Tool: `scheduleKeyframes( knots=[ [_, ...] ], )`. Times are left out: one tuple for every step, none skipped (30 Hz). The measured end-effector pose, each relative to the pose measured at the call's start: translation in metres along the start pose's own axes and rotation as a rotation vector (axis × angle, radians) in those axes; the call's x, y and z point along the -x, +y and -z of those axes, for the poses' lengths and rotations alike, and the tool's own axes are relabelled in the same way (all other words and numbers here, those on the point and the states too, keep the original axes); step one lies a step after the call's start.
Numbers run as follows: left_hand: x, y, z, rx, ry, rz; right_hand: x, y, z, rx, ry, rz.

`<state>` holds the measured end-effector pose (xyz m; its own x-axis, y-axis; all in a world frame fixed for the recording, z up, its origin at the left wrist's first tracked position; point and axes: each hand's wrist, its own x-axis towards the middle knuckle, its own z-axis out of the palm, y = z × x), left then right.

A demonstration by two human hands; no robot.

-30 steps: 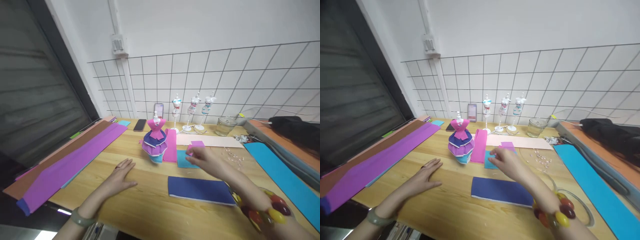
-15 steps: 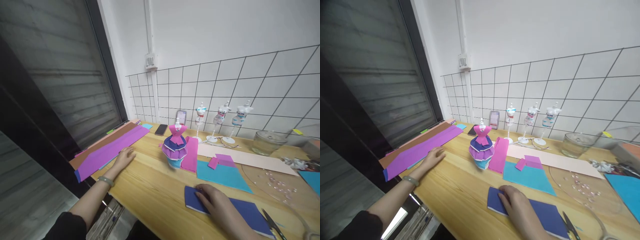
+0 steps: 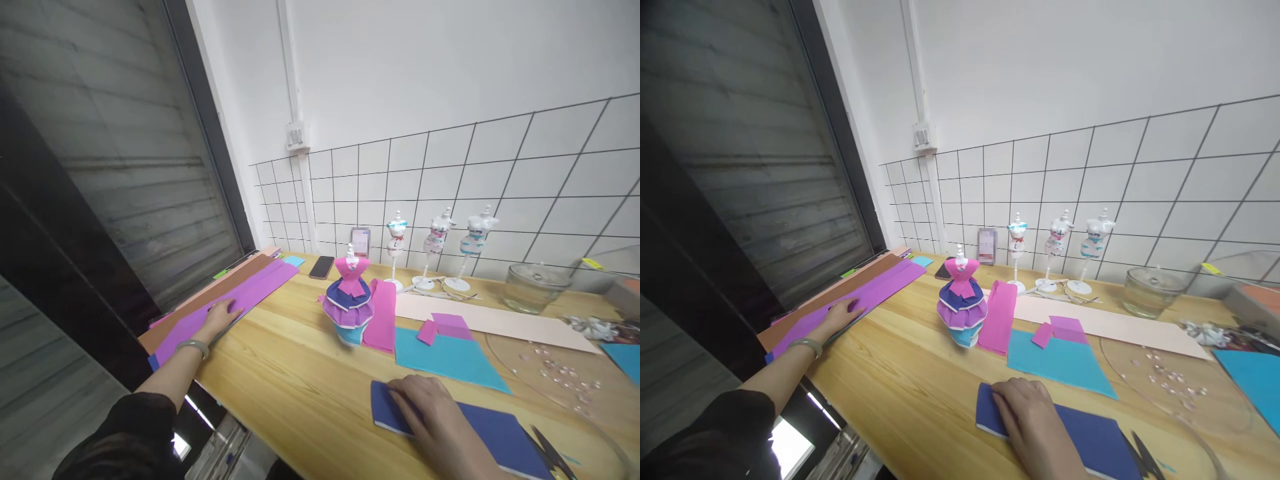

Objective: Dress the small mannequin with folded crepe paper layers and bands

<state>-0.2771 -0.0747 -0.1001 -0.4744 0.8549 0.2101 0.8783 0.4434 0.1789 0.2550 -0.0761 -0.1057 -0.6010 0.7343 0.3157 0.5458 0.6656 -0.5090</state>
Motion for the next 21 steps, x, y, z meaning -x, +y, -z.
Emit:
scheduleKeyframes(
  knots=[
    [-0.001, -0.001, 0.000, -0.004, -0.018, -0.011, 0.000, 0.001, 0.000, -0.004, 0.009, 0.010],
    [-0.001, 0.000, 0.000, -0.009, -0.034, -0.024, 0.000, 0.001, 0.000, -0.007, 0.023, 0.019],
    [-0.002, 0.001, -0.001, -0.014, -0.046, -0.038, 0.000, 0.001, 0.000, -0.009, 0.042, 0.030],
    [-0.002, 0.003, -0.002, -0.019, -0.056, -0.054, 0.000, 0.002, 0.000, -0.010, 0.064, 0.040],
    [-0.003, 0.006, -0.003, -0.024, -0.064, -0.072, 0.000, 0.002, 0.000, -0.009, 0.090, 0.048],
    [-0.004, 0.010, -0.004, -0.028, -0.071, -0.092, 0.000, 0.002, 0.000, -0.007, 0.118, 0.056],
    [-0.006, 0.013, -0.005, -0.032, -0.077, -0.112, 0.000, 0.003, -0.001, -0.005, 0.148, 0.061],
    [-0.007, 0.017, -0.005, -0.036, -0.079, -0.132, 0.001, 0.003, -0.001, -0.001, 0.173, 0.065],
    [-0.009, 0.021, -0.006, -0.041, -0.078, -0.150, 0.001, 0.004, -0.002, 0.003, 0.190, 0.071],
    [-0.010, 0.025, -0.007, -0.046, -0.075, -0.166, 0.001, 0.005, -0.002, 0.007, 0.204, 0.075],
    [-0.012, 0.030, -0.008, -0.050, -0.070, -0.180, 0.001, 0.005, -0.002, 0.011, 0.214, 0.083],
    [-0.014, 0.034, -0.008, -0.054, -0.064, -0.190, 0.001, 0.006, -0.002, 0.015, 0.224, 0.092],
    [-0.016, 0.038, -0.009, -0.058, -0.058, -0.198, 0.001, 0.006, -0.002, 0.019, 0.232, 0.101],
    [-0.017, 0.043, -0.010, -0.060, -0.051, -0.204, 0.001, 0.006, -0.001, 0.023, 0.240, 0.111],
    [-0.019, 0.047, -0.011, -0.061, -0.044, -0.209, 0.001, 0.006, -0.001, 0.026, 0.250, 0.120],
    [-0.021, 0.052, -0.012, -0.060, -0.038, -0.212, 0.001, 0.006, -0.001, 0.029, 0.259, 0.129],
    [-0.023, 0.056, -0.014, -0.058, -0.034, -0.213, 0.001, 0.006, 0.000, 0.030, 0.267, 0.139],
    [-0.025, 0.061, -0.016, -0.054, -0.032, -0.210, 0.001, 0.006, 0.000, 0.032, 0.275, 0.150],
    [-0.027, 0.065, -0.018, -0.048, -0.032, -0.203, 0.000, 0.006, 0.000, 0.034, 0.284, 0.163],
    [-0.030, 0.068, -0.021, -0.041, -0.033, -0.191, 0.000, 0.007, 0.001, 0.038, 0.296, 0.179],
    [-0.033, 0.072, -0.023, -0.031, -0.035, -0.176, 0.000, 0.007, 0.001, 0.046, 0.311, 0.200]
  ],
)
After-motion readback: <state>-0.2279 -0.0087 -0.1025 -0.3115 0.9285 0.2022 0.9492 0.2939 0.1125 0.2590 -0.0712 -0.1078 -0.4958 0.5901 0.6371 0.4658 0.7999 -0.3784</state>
